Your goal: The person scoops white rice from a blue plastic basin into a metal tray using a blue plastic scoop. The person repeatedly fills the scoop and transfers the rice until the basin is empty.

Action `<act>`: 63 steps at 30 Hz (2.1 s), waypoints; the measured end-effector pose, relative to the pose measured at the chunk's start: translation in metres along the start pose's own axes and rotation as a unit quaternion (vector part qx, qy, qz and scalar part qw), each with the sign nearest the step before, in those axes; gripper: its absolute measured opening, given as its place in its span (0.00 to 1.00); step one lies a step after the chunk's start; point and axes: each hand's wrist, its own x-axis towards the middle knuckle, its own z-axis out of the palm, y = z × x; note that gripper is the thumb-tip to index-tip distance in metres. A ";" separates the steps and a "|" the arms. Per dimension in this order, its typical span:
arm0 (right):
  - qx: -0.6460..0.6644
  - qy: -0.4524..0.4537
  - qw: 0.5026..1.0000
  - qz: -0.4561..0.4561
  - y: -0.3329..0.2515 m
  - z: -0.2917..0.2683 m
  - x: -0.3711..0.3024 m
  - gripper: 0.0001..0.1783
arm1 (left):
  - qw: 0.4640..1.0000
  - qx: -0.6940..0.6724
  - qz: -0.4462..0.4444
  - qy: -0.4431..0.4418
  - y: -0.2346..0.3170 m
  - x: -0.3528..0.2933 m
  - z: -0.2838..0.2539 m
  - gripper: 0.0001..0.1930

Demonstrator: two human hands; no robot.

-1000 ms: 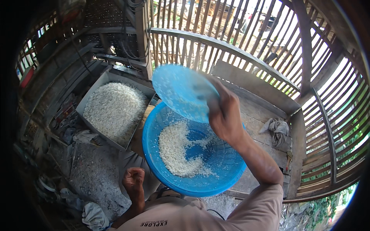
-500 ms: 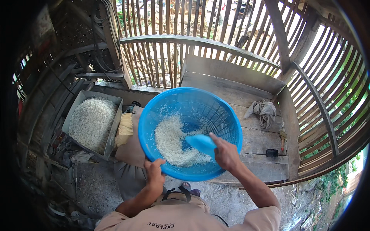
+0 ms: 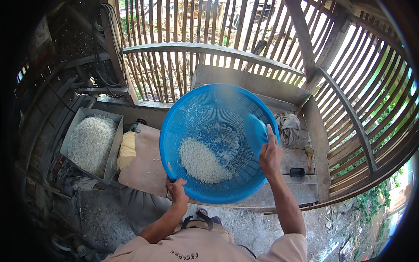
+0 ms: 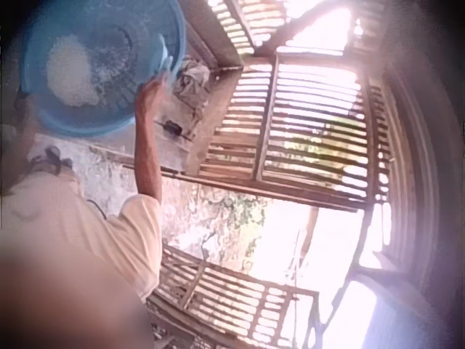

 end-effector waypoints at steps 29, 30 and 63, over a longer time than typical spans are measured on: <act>0.713 -0.059 0.603 0.353 -0.028 0.137 -0.001 0.24 | 0.991 0.121 0.024 -0.049 0.096 -0.045 0.024 0.11; 0.710 -0.080 0.604 0.353 -0.031 0.136 0.002 0.24 | 0.994 0.101 0.019 -0.037 0.097 -0.040 0.020 0.11; 0.223 -0.027 0.819 -0.528 -0.458 0.109 0.028 0.37 | 0.999 0.026 0.014 -0.027 0.128 -0.036 -0.052 0.20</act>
